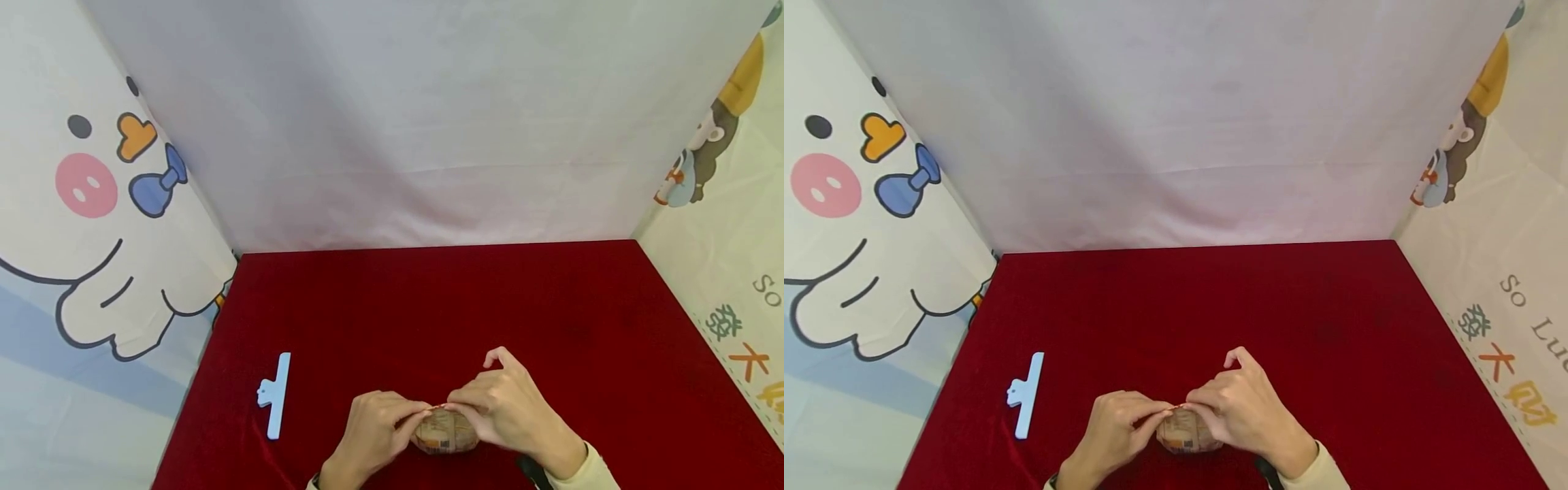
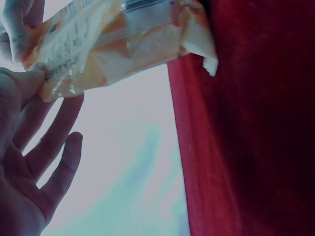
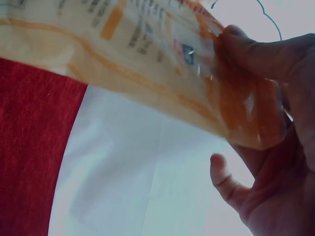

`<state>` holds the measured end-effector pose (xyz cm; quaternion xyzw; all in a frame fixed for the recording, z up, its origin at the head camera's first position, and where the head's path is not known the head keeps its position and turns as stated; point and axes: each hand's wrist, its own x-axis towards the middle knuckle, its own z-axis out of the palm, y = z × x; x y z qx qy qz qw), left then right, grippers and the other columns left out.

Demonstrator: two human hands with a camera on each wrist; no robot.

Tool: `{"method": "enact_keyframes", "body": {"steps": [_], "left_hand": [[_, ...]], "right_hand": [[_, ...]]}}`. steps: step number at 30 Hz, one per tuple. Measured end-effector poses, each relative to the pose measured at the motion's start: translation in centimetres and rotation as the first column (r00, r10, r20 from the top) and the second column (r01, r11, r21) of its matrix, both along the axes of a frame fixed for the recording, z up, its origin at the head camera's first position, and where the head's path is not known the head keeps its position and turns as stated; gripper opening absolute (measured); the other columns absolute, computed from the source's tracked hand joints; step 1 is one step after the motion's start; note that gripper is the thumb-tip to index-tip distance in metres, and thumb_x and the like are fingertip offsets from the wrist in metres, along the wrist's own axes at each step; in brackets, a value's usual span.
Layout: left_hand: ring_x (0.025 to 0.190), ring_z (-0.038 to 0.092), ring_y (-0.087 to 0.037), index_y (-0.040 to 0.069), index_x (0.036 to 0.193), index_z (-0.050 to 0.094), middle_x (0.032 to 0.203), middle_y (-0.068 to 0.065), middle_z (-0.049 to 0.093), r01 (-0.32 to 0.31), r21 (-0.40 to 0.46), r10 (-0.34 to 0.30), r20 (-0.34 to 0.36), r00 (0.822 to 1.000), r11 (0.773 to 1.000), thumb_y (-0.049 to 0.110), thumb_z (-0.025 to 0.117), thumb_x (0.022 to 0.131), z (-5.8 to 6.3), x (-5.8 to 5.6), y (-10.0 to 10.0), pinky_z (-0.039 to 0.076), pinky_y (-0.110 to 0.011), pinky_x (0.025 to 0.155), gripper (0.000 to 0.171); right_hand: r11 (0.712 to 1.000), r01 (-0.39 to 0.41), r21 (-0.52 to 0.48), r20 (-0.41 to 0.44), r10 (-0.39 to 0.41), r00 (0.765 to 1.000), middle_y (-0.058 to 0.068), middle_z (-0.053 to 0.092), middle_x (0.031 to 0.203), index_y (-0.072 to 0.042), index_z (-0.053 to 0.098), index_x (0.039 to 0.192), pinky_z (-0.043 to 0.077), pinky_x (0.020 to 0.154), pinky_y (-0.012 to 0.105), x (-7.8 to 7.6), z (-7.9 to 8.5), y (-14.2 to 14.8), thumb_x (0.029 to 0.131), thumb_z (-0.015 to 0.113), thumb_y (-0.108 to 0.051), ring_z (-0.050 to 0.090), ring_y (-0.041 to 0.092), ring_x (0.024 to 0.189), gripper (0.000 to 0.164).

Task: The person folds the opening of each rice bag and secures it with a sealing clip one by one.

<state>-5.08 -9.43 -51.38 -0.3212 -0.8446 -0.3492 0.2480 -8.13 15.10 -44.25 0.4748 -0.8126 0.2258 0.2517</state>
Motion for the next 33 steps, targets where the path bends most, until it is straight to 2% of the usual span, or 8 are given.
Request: {"method": "enact_keyframes", "body": {"steps": [5, 9, 14, 20, 24, 26, 29, 33], "left_hand": [[0.068, 0.074, -0.002, 0.018, 0.095, 0.088, 0.080, 0.009, 0.081, 0.015, 0.044, -0.015, -0.018, 1.000, 0.999, 0.019, 0.086, 0.089, -0.6, 0.1, -0.4, 0.054, -0.009, 0.065, 0.006], [0.065, 0.072, -0.002, 0.017, 0.092, 0.088, 0.078, 0.008, 0.081, 0.007, 0.063, -0.005, -0.031, 0.999, 0.998, 0.018, 0.089, 0.086, -0.9, -0.1, -0.7, 0.054, -0.009, 0.063, 0.007], [0.064, 0.071, -0.003, 0.015, 0.091, 0.088, 0.078, 0.006, 0.081, 0.005, 0.070, -0.005, 0.001, 1.000, 0.998, 0.013, 0.092, 0.080, -0.6, -0.1, -0.9, 0.053, -0.009, 0.062, 0.012], [0.067, 0.068, -0.002, 0.016, 0.091, 0.087, 0.075, 0.008, 0.079, -0.007, 0.067, 0.007, -0.007, 1.000, 0.998, 0.012, 0.091, 0.082, -0.7, 0.2, -1.2, 0.051, -0.008, 0.062, 0.010], [0.067, 0.065, -0.002, 0.016, 0.092, 0.087, 0.074, 0.009, 0.078, 0.000, 0.100, 0.003, -0.038, 0.999, 0.995, 0.012, 0.088, 0.086, -1.1, 0.3, -1.5, 0.050, -0.008, 0.062, 0.007], [0.065, 0.064, -0.003, 0.016, 0.091, 0.087, 0.073, 0.009, 0.077, 0.004, 0.120, 0.001, -0.043, 0.999, 0.993, 0.010, 0.088, 0.085, -1.2, 0.2, -1.6, 0.049, -0.008, 0.061, 0.008], [0.064, 0.063, -0.001, 0.017, 0.089, 0.087, 0.072, 0.009, 0.076, -0.015, 0.113, 0.014, 0.018, 1.000, 0.993, 0.011, 0.088, 0.085, -1.0, 0.3, -1.7, 0.047, -0.007, 0.060, 0.007], [0.068, 0.065, -0.001, 0.020, 0.088, 0.087, 0.075, 0.011, 0.077, -0.029, 0.030, 0.026, 0.101, 0.995, 0.999, 0.016, 0.088, 0.086, -0.1, 0.4, -1.7, 0.049, -0.011, 0.063, 0.005]], "right_hand": [[1.000, -0.030, -0.007, 0.027, 0.031, 0.999, -0.014, 0.081, 0.081, -0.021, 0.087, 0.088, 0.043, 0.084, 0.036, -0.1, 0.1, 0.5, 0.073, 0.095, -0.018, 0.074, -0.003, 0.070, 0.016], [1.000, -0.020, -0.010, 0.040, 0.020, 0.999, -0.013, 0.081, 0.081, -0.022, 0.088, 0.085, 0.042, 0.083, 0.032, -0.3, 0.5, 0.6, 0.072, 0.096, -0.023, 0.073, -0.004, 0.068, 0.015], [0.999, 0.002, -0.045, 0.057, 0.000, 0.998, -0.016, 0.080, 0.077, -0.024, 0.087, 0.080, 0.041, 0.079, 0.029, -0.6, 0.8, 0.8, 0.073, 0.096, -0.027, 0.071, -0.005, 0.066, 0.011], [0.999, -0.029, -0.029, 0.051, 0.031, 0.998, -0.014, 0.080, 0.079, -0.021, 0.087, 0.085, 0.044, 0.085, 0.037, -0.7, 0.6, 1.3, 0.089, 0.087, -0.028, 0.073, -0.003, 0.068, 0.009], [0.999, -0.044, 0.005, 0.074, 0.043, 0.996, -0.014, 0.080, 0.080, -0.018, 0.085, 0.088, 0.046, 0.088, 0.037, -0.7, 0.6, 1.5, 0.105, 0.070, -0.031, 0.070, -0.006, 0.067, 0.026], [0.998, -0.054, 0.012, 0.077, 0.053, 0.996, -0.014, 0.080, 0.080, -0.018, 0.085, 0.089, 0.047, 0.088, 0.037, -0.8, 0.7, 1.6, 0.107, 0.066, -0.031, 0.069, -0.006, 0.067, 0.029], [0.998, -0.064, 0.002, 0.072, 0.064, 0.995, -0.014, 0.080, 0.081, -0.020, 0.085, 0.087, 0.048, 0.087, 0.039, -0.9, 0.9, 1.5, 0.101, 0.075, -0.030, 0.071, -0.004, 0.070, 0.021], [0.999, -0.053, -0.006, 0.100, 0.054, 0.993, -0.015, 0.080, 0.081, -0.021, 0.085, 0.086, 0.050, 0.088, 0.040, -0.7, 1.2, 1.5, 0.088, 0.088, -0.024, 0.072, -0.004, 0.071, 0.005]]}}
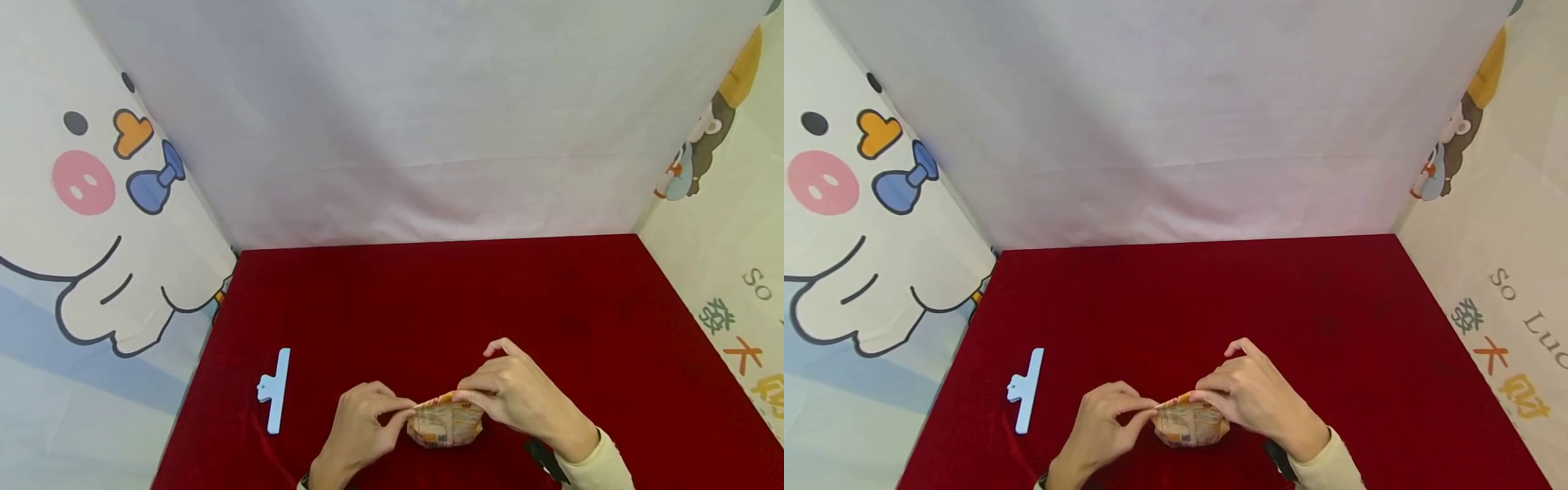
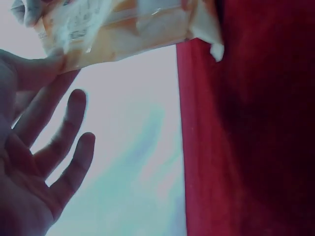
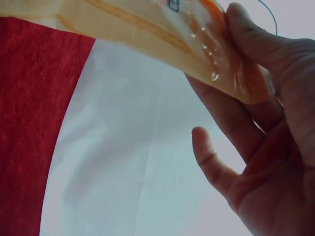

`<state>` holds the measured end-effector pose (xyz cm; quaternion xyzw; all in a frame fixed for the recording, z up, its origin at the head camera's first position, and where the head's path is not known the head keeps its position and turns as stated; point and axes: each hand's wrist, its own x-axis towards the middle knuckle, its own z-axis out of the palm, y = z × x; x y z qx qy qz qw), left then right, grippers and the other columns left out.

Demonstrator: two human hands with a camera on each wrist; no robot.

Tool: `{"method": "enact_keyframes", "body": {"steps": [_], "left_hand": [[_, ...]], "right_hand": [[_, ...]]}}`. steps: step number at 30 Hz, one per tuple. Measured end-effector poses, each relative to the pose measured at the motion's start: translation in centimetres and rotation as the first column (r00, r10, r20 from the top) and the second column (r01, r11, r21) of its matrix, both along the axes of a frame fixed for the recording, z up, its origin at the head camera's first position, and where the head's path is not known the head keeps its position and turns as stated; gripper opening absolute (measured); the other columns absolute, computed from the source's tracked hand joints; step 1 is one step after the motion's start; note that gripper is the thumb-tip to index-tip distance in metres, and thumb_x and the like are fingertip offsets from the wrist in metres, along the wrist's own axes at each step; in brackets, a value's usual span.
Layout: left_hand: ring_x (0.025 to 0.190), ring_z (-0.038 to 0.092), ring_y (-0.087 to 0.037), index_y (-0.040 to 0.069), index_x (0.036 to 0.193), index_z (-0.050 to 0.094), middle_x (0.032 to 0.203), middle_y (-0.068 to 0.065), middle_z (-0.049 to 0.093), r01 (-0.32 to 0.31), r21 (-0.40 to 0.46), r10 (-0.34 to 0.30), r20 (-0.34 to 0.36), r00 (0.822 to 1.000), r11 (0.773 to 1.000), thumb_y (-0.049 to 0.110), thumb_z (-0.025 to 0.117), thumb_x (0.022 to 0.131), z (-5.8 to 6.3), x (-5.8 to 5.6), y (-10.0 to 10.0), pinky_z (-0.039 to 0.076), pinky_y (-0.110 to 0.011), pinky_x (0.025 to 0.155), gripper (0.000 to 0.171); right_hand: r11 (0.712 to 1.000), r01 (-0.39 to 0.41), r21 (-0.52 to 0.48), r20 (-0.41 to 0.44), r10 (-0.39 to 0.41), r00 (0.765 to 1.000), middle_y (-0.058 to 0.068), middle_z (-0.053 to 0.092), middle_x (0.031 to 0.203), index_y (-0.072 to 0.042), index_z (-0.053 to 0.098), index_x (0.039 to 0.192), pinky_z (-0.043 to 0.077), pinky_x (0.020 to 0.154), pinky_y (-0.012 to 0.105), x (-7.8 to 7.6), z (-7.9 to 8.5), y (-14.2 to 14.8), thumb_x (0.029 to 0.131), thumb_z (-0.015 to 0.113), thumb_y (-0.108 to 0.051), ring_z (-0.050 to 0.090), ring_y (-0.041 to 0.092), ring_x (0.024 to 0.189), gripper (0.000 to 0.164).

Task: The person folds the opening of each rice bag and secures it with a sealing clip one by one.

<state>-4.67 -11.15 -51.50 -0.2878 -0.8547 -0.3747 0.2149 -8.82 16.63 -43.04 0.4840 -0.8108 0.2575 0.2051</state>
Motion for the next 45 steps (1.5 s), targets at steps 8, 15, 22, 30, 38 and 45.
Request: {"method": "enact_keyframes", "body": {"steps": [8, 15, 22, 30, 38, 45], "left_hand": [[0.079, 0.075, -0.004, 0.018, 0.108, 0.085, 0.096, 0.009, 0.083, 0.158, -0.044, -0.159, -0.011, 0.987, 0.986, 0.029, 0.084, 0.093, 2.3, -1.1, 0.9, 0.056, -0.015, 0.074, 0.019], [0.064, 0.065, 0.000, 0.018, 0.089, 0.084, 0.081, 0.011, 0.079, 0.188, -0.123, -0.205, -0.154, 0.966, 0.975, 0.014, 0.087, 0.087, 3.7, -2.0, 2.3, 0.048, -0.008, 0.068, 0.006], [0.063, 0.062, -0.001, 0.016, 0.084, 0.081, 0.076, 0.010, 0.076, 0.169, -0.125, -0.190, -0.179, 0.965, 0.978, 0.010, 0.091, 0.081, 3.5, -2.0, 2.6, 0.047, -0.006, 0.066, 0.012], [0.069, 0.067, -0.002, 0.017, 0.083, 0.080, 0.078, 0.010, 0.077, 0.144, -0.108, -0.168, -0.255, 0.952, 0.984, 0.009, 0.092, 0.079, 2.9, -2.4, 2.6, 0.050, -0.007, 0.069, 0.015], [0.070, 0.068, -0.003, 0.022, 0.082, 0.083, 0.077, 0.012, 0.078, -0.001, -0.168, -0.041, -0.242, 0.969, 0.986, 0.021, 0.094, 0.079, 2.3, -1.1, 1.2, 0.050, -0.011, 0.064, 0.011], [0.068, 0.069, 0.000, 0.022, 0.082, 0.083, 0.077, 0.013, 0.078, -0.004, -0.137, -0.028, -0.229, 0.973, 0.991, 0.021, 0.095, 0.079, 0.5, -0.8, 0.5, 0.052, -0.014, 0.066, 0.012]], "right_hand": [[1.000, -0.026, 0.007, 0.029, 0.026, 0.999, -0.014, 0.081, 0.086, -0.019, 0.085, 0.090, 0.054, 0.089, 0.040, 0.5, 0.4, -0.1, 0.073, 0.096, -0.010, 0.072, -0.004, 0.074, 0.022], [0.998, -0.001, 0.063, -0.013, 0.002, 1.000, -0.015, 0.077, 0.082, -0.020, 0.082, 0.088, 0.055, 0.087, 0.035, 1.2, 0.6, -1.3, 0.073, 0.095, -0.010, 0.067, -0.002, 0.071, 0.022], [0.989, 0.102, 0.107, -0.033, -0.099, 0.995, -0.012, 0.068, 0.087, -0.018, 0.077, 0.087, 0.054, 0.078, 0.029, 2.0, 0.3, -2.3, 0.077, 0.092, -0.009, 0.059, 0.006, 0.079, 0.020], [0.991, 0.103, 0.087, -0.105, -0.093, 0.990, -0.008, 0.065, 0.089, -0.017, 0.070, 0.086, 0.052, 0.079, 0.032, 1.8, -0.3, -3.0, 0.076, 0.087, -0.005, 0.058, 0.011, 0.083, 0.023], [0.995, 0.091, 0.049, -0.168, -0.082, 0.982, -0.011, 0.067, 0.086, -0.021, 0.075, 0.087, 0.050, 0.084, 0.040, 1.7, -1.1, -3.3, 0.075, 0.088, -0.010, 0.061, 0.012, 0.084, 0.021], [0.995, 0.092, 0.038, -0.138, -0.086, 0.987, -0.012, 0.070, 0.088, -0.022, 0.078, 0.087, 0.049, 0.090, 0.048, 1.9, -1.3, -2.6, 0.073, 0.091, -0.011, 0.062, 0.012, 0.087, 0.022]]}}
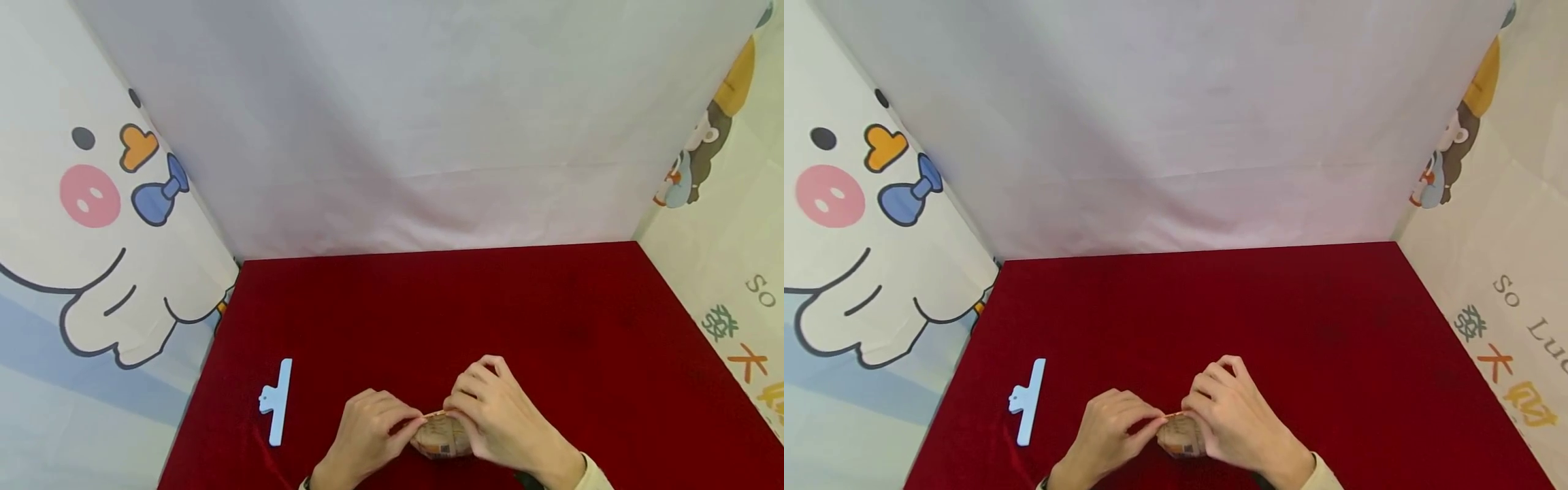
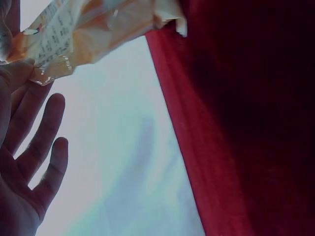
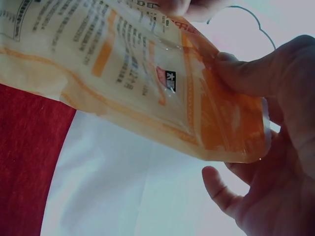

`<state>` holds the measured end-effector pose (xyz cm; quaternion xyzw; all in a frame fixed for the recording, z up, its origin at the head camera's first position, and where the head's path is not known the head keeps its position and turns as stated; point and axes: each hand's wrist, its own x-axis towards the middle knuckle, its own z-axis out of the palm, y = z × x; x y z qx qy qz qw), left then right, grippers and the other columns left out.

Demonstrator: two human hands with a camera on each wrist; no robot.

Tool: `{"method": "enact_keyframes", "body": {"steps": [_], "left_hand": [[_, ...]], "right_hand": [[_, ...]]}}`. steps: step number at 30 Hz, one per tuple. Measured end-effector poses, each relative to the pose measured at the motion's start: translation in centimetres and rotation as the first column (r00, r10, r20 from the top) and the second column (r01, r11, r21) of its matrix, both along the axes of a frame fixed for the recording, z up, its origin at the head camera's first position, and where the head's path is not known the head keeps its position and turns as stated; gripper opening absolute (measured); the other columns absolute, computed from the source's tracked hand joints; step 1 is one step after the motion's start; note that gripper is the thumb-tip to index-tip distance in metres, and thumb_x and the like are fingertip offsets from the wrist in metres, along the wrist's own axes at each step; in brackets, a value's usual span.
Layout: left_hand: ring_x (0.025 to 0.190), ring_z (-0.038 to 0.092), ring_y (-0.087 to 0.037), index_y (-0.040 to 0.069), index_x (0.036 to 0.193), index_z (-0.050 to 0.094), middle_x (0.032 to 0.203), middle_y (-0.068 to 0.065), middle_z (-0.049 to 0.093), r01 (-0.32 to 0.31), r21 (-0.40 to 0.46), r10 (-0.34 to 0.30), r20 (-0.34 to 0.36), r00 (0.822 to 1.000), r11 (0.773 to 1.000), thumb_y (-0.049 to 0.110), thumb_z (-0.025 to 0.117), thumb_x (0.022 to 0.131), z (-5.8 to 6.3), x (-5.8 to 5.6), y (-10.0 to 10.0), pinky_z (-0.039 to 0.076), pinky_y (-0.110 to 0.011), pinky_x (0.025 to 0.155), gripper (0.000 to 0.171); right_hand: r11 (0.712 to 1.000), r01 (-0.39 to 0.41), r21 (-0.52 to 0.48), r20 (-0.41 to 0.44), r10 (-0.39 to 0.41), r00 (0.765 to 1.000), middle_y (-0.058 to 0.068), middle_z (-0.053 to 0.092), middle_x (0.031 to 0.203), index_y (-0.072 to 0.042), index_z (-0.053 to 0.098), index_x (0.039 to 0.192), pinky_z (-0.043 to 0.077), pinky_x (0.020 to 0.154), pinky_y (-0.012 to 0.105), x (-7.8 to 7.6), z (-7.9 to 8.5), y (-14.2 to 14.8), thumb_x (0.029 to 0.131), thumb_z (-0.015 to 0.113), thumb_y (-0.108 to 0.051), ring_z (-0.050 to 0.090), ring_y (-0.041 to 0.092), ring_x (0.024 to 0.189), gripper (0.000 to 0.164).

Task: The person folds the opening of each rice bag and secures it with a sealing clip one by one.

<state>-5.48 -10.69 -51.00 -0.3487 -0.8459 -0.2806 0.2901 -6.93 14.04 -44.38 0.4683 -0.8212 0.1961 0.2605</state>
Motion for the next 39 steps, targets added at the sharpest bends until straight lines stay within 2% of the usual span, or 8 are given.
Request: {"method": "enact_keyframes", "body": {"steps": [6, 15, 24, 26, 29, 32, 36, 39], "left_hand": [[0.055, 0.062, 0.002, 0.019, 0.083, 0.078, 0.069, 0.012, 0.075, -0.026, -0.010, 0.027, 0.056, 0.998, 1.000, 0.018, 0.096, 0.075, -1.1, 0.4, -0.2, 0.058, -0.023, 0.070, 0.020], [0.071, 0.071, -0.001, 0.018, 0.081, 0.080, 0.075, 0.011, 0.078, -0.093, 0.080, 0.073, 0.218, 0.973, 0.993, 0.017, 0.097, 0.075, -1.0, 1.3, -0.1, 0.063, -0.028, 0.076, 0.019], [0.071, 0.071, 0.004, 0.017, 0.081, 0.085, 0.075, 0.011, 0.079, -0.130, 0.191, 0.081, 0.246, 0.966, 0.973, 0.011, 0.097, 0.075, -1.3, 2.0, -0.2, 0.065, -0.044, 0.086, 0.014], [0.075, 0.071, 0.005, 0.020, 0.080, 0.085, 0.076, 0.013, 0.078, -0.149, 0.184, 0.090, 0.295, 0.951, 0.972, 0.013, 0.096, 0.075, -1.2, 2.1, -0.4, 0.062, -0.049, 0.091, 0.014], [0.082, 0.070, 0.005, 0.024, 0.083, 0.085, 0.081, 0.018, 0.078, -0.184, 0.136, 0.116, 0.401, 0.909, 0.973, 0.019, 0.095, 0.078, -0.5, 2.3, -0.3, 0.058, -0.055, 0.098, 0.013], [0.089, 0.071, 0.002, 0.022, 0.100, 0.085, 0.093, 0.019, 0.079, -0.154, 0.079, 0.100, 0.466, 0.879, 0.985, 0.026, 0.092, 0.083, 0.5, 2.3, 0.3, 0.055, -0.057, 0.102, 0.019], [0.098, 0.075, -0.004, 0.016, 0.122, 0.081, 0.110, 0.011, 0.081, -0.027, 0.084, -0.012, 0.433, 0.901, 0.996, 0.032, 0.083, 0.094, 1.3, 2.0, 1.9, 0.057, -0.050, 0.101, 0.032], [0.094, 0.076, -0.006, 0.013, 0.115, 0.083, 0.108, 0.006, 0.082, 0.023, 0.140, -0.069, 0.338, 0.938, 0.990, 0.025, 0.079, 0.098, 1.5, 1.4, 2.8, 0.061, -0.036, 0.093, 0.022]], "right_hand": [[1.000, -0.004, -0.021, 0.010, 0.004, 1.000, -0.012, 0.071, 0.088, -0.022, 0.078, 0.087, 0.049, 0.090, 0.049, 0.0, -0.1, 0.4, 0.072, 0.092, -0.010, 0.063, 0.012, 0.087, 0.024], [0.999, 0.001, -0.054, 0.036, 0.001, 0.999, -0.014, 0.073, 0.087, -0.025, 0.081, 0.086, 0.049, 0.090, 0.049, -0.3, 0.1, 0.6, 0.071, 0.095, -0.012, 0.065, 0.010, 0.087, 0.024], [0.992, 0.019, -0.121, 0.044, -0.013, 0.999, -0.015, 0.068, 0.072, -0.024, 0.083, 0.073, 0.046, 0.093, 0.045, -0.3, 0.5, 0.7, 0.060, 0.103, -0.018, 0.061, 0.008, 0.080, 0.025], [0.993, 0.012, -0.116, 0.044, -0.007, 0.999, -0.016, 0.069, 0.073, -0.026, 0.084, 0.073, 0.046, 0.094, 0.047, -0.3, 0.5, 0.8, 0.060, 0.103, -0.019, 0.062, 0.008, 0.082, 0.024], [0.995, 0.007, -0.097, 0.020, -0.005, 1.000, -0.018, 0.071, 0.073, -0.027, 0.085, 0.074, 0.046, 0.096, 0.051, -0.5, 0.6, 1.0, 0.061, 0.102, -0.022, 0.064, 0.008, 0.085, 0.022], [0.997, 0.010, -0.077, 0.005, -0.010, 1.000, -0.018, 0.070, 0.073, -0.027, 0.085, 0.075, 0.048, 0.096, 0.050, -0.6, 1.0, 1.3, 0.064, 0.100, -0.024, 0.064, 0.007, 0.082, 0.019], [0.997, 0.012, -0.079, 0.026, -0.010, 1.000, -0.015, 0.069, 0.074, -0.025, 0.085, 0.076, 0.051, 0.093, 0.046, -0.7, 1.2, 1.6, 0.066, 0.098, -0.022, 0.063, 0.006, 0.078, 0.017], [0.997, -0.003, -0.082, 0.069, 0.009, 0.998, -0.014, 0.070, 0.080, -0.023, 0.083, 0.079, 0.051, 0.092, 0.045, -0.7, 0.9, 1.3, 0.068, 0.098, -0.019, 0.064, 0.008, 0.083, 0.019]]}}
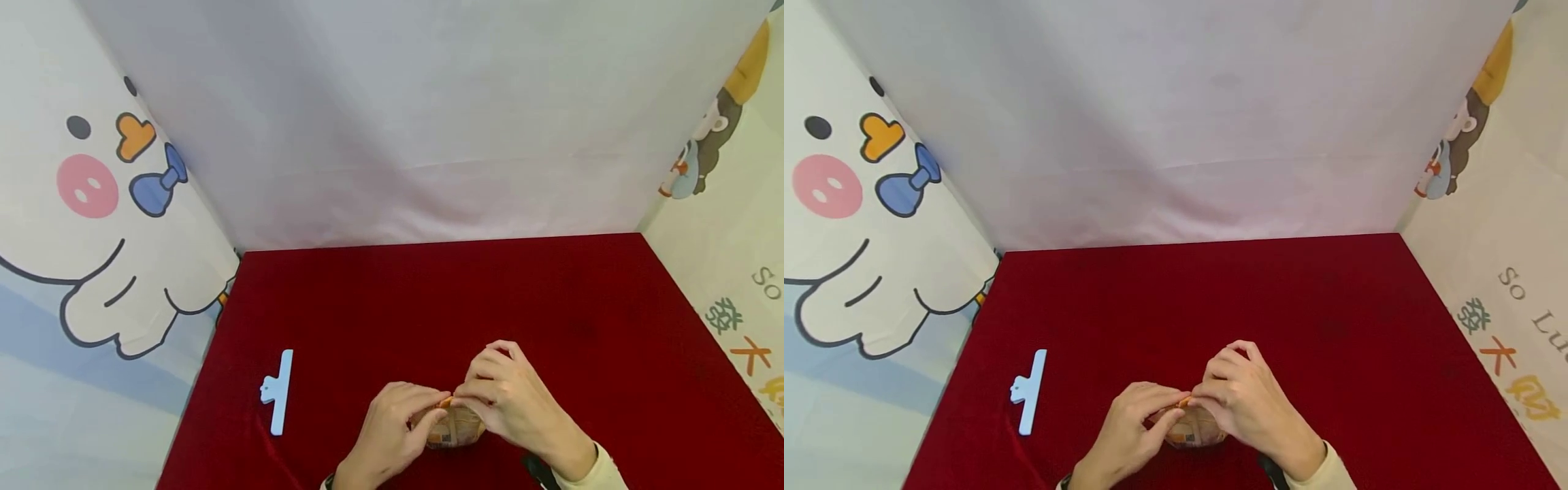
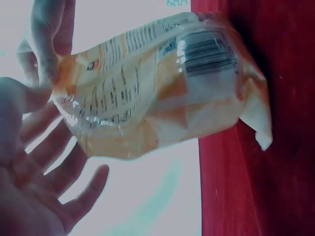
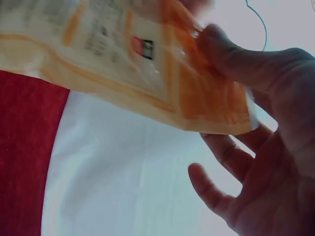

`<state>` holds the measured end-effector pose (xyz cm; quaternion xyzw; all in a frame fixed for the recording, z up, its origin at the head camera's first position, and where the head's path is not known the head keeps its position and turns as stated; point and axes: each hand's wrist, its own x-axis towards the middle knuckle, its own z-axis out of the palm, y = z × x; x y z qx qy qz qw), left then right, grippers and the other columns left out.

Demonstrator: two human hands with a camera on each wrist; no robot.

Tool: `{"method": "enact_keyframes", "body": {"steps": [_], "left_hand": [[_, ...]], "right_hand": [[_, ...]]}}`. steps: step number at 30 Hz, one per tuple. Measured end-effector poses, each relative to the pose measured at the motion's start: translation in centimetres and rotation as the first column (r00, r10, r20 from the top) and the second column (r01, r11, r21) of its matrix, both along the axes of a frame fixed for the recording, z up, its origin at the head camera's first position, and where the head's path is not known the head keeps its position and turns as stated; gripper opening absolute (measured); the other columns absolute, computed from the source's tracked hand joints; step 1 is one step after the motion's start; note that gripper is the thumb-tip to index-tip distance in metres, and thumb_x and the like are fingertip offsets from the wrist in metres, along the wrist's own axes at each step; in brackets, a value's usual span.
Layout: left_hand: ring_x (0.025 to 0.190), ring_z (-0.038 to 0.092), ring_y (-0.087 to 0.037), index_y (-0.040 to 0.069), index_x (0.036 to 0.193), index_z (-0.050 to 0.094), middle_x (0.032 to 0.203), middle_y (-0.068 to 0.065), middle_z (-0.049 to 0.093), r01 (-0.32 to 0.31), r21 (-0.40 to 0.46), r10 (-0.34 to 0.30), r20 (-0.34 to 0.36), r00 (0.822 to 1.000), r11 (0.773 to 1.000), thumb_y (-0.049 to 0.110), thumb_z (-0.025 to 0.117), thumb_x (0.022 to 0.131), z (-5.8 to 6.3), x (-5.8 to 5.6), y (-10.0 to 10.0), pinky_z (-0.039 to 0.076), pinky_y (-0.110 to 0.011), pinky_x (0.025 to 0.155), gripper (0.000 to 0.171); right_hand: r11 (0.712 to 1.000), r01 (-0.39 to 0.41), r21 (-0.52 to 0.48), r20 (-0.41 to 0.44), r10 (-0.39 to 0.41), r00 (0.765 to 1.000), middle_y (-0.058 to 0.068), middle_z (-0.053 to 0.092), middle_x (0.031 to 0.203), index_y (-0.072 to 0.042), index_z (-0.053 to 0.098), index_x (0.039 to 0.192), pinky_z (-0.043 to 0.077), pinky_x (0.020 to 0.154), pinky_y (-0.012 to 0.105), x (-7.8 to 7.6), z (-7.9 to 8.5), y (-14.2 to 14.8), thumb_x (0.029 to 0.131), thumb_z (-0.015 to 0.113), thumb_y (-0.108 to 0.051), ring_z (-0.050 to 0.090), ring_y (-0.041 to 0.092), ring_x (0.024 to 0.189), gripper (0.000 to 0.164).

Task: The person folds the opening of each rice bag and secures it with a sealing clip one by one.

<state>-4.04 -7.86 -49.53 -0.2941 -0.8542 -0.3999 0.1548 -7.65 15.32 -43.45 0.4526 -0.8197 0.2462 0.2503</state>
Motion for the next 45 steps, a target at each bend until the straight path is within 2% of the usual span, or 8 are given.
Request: {"method": "enact_keyframes", "body": {"steps": [7, 13, 18, 25, 30, 34, 40, 45], "left_hand": [[0.074, 0.073, -0.008, 0.005, 0.096, 0.085, 0.089, -0.001, 0.083, 0.031, 0.080, -0.018, -0.152, 0.988, 0.996, 0.004, 0.086, 0.086, -0.3, -1.1, 0.0, 0.055, -0.010, 0.073, 0.010], [0.068, 0.072, -0.007, 0.004, 0.094, 0.085, 0.082, -0.001, 0.081, -0.003, 0.088, 0.021, -0.211, 0.977, 0.996, 0.003, 0.089, 0.081, -0.6, -1.3, 0.2, 0.056, -0.010, 0.069, 0.013], [0.072, 0.073, -0.007, 0.007, 0.102, 0.084, 0.087, 0.001, 0.082, -0.019, 0.072, 0.032, -0.174, 0.984, 0.997, 0.014, 0.090, 0.084, -0.8, -1.1, -0.4, 0.057, -0.012, 0.071, 0.020], [0.096, 0.077, -0.014, 0.009, 0.122, 0.078, 0.108, 0.002, 0.081, 0.010, 0.070, -0.011, 0.014, 1.000, 0.997, 0.022, 0.085, 0.093, -0.8, -0.6, -2.5, 0.064, -0.030, 0.083, 0.033], [0.096, 0.076, -0.009, 0.013, 0.114, 0.082, 0.106, 0.007, 0.081, 0.033, 0.083, -0.041, 0.102, 0.994, 0.996, 0.024, 0.077, 0.100, -0.8, -0.6, -2.8, 0.064, -0.029, 0.084, 0.018], [0.091, 0.075, -0.006, 0.015, 0.108, 0.084, 0.102, 0.008, 0.081, 0.043, 0.066, -0.049, 0.098, 0.994, 0.997, 0.026, 0.079, 0.098, -1.0, -0.5, -2.6, 0.063, -0.024, 0.082, 0.016], [0.083, 0.075, -0.007, 0.012, 0.101, 0.084, 0.094, 0.004, 0.082, 0.001, 0.063, -0.006, 0.074, 0.997, 0.998, 0.018, 0.083, 0.093, -1.0, -0.5, -2.2, 0.061, -0.020, 0.076, 0.010], [0.075, 0.073, -0.007, 0.011, 0.094, 0.085, 0.086, 0.003, 0.081, -0.044, 0.075, 0.041, 0.039, 0.998, 0.996, 0.010, 0.089, 0.084, -1.2, -0.5, -1.8, 0.058, -0.015, 0.071, 0.010]], "right_hand": [[1.000, -0.024, 0.007, 0.229, 0.022, 0.973, -0.017, 0.072, 0.099, -0.025, 0.079, 0.092, 0.051, 0.097, 0.035, 0.3, -0.7, -0.6, 0.080, 0.094, -0.014, 0.065, 0.005, 0.099, 0.022], [0.998, -0.045, -0.054, 0.225, 0.056, 0.973, -0.017, 0.074, 0.094, -0.024, 0.079, 0.091, 0.055, 0.095, 0.038, -0.2, -1.2, -0.8, 0.077, 0.095, -0.010, 0.067, 0.005, 0.093, 0.026], [0.998, -0.033, -0.056, 0.241, 0.046, 0.969, -0.015, 0.075, 0.100, -0.022, 0.079, 0.097, 0.054, 0.094, 0.040, -0.3, -1.4, -0.6, 0.076, 0.096, -0.013, 0.067, 0.009, 0.097, 0.029], [0.999, 0.016, -0.035, 0.287, -0.005, 0.958, -0.010, 0.076, 0.117, -0.020, 0.075, 0.121, 0.051, 0.097, 0.038, 0.0, -1.1, -0.1, 0.076, 0.098, -0.029, 0.066, 0.011, 0.110, 0.051], [0.998, 0.042, -0.052, 0.296, -0.025, 0.955, -0.013, 0.078, 0.108, -0.022, 0.079, 0.112, 0.052, 0.094, 0.038, 0.2, -1.3, -0.3, 0.087, 0.090, -0.035, 0.069, 0.008, 0.102, 0.031], [0.998, 0.038, -0.041, 0.296, -0.024, 0.955, -0.019, 0.077, 0.096, -0.023, 0.081, 0.098, 0.053, 0.092, 0.036, 0.3, -1.2, -0.4, 0.087, 0.089, -0.028, 0.069, 0.002, 0.091, 0.015], [0.999, -0.009, -0.034, 0.293, 0.019, 0.956, -0.018, 0.077, 0.095, -0.022, 0.082, 0.096, 0.056, 0.088, 0.035, 0.3, -1.2, -0.2, 0.082, 0.092, -0.015, 0.069, 0.002, 0.087, 0.019], [0.995, -0.060, -0.077, 0.213, 0.075, 0.974, -0.013, 0.079, 0.094, -0.019, 0.082, 0.097, 0.057, 0.087, 0.036, -0.1, -1.7, -0.1, 0.083, 0.091, -0.010, 0.069, 0.003, 0.083, 0.019]]}}
